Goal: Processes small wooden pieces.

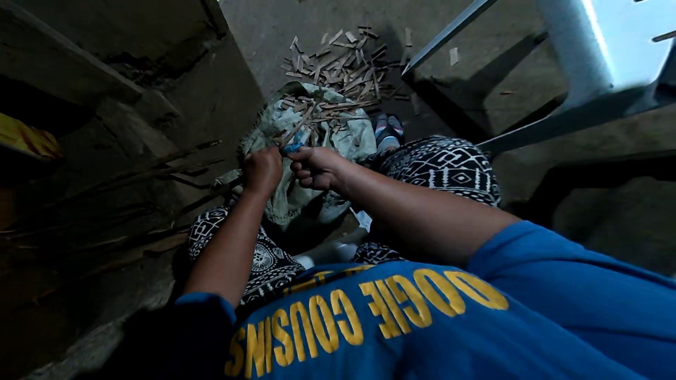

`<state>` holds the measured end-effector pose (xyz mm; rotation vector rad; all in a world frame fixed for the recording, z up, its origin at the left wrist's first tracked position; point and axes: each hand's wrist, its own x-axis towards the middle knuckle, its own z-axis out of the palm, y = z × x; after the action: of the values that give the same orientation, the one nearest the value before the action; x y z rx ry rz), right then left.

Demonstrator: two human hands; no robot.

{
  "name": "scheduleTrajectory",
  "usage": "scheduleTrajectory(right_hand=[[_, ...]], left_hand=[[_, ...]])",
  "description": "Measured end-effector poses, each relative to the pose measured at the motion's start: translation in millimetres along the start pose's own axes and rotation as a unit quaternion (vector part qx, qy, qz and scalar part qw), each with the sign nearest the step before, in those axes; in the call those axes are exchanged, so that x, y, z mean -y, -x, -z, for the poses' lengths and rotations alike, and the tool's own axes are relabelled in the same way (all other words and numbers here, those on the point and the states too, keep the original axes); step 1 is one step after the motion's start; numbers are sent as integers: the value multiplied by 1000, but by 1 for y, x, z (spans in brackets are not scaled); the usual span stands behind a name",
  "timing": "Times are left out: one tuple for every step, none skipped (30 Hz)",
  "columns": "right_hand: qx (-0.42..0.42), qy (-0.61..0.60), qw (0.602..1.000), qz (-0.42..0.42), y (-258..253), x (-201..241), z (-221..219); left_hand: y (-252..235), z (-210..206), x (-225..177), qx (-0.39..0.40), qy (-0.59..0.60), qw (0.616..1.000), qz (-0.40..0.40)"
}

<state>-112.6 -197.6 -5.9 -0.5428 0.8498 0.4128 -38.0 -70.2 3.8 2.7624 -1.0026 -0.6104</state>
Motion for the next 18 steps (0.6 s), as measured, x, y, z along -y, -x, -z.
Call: scheduleTrajectory(right_hand=[[-9,6,1000,2,-1,1,0],[-21,15,1000,5,-1,1,0],[-35,25,999,9,-1,0,-2],[-46,38,998,13,-1,0,-3],[-55,49,997,17,-2,-1,-4],[-64,59,996,23,-3,-1,-4],[-70,64,995,31,-4,-2,-4],[-76,69,994,38,-5,-3,-3],[-80,71,993,42,-6,-4,-3],[-81,68,994,41,-6,-5,-2],[-76,59,995,35,-5,-5,-1],[-61,48,997,24,-4,-5,-1],[-39,36,999,13,-3,-4,0],[-15,22,1000,2,-3,-3,2],[3,6,1000,-9,-3,-3,4],[17,-12,1000,-17,-4,-2,6],[27,-27,999,-23,-4,-1,7],[38,-35,998,-30,-3,0,7]], left_hand=[[0,-3,1,-13,-6,1000,-13],[0,-7,3,-29,-9,999,-26],[1,-9,3,-36,-11,999,-33],[1,-10,3,-37,-13,999,-36],[1,-11,3,-36,-17,998,-39],[2,-12,1,-31,-22,998,-41],[3,-12,-1,-21,-24,999,-41],[3,-13,-3,-21,-25,999,-43],[3,-15,-4,-18,-28,999,-41],[2,-16,-5,-13,-30,999,-37],[1,-15,-5,-3,-32,999,-30],[0,-14,-5,5,-34,999,-23],[-1,-12,-4,8,-38,999,-19],[-1,-12,-3,4,-41,999,-20],[-1,-10,-2,6,-41,999,-21],[0,-11,-1,0,-42,999,-25],[0,-12,0,-8,-42,999,-29],[1,-13,1,-19,-41,998,-33]])
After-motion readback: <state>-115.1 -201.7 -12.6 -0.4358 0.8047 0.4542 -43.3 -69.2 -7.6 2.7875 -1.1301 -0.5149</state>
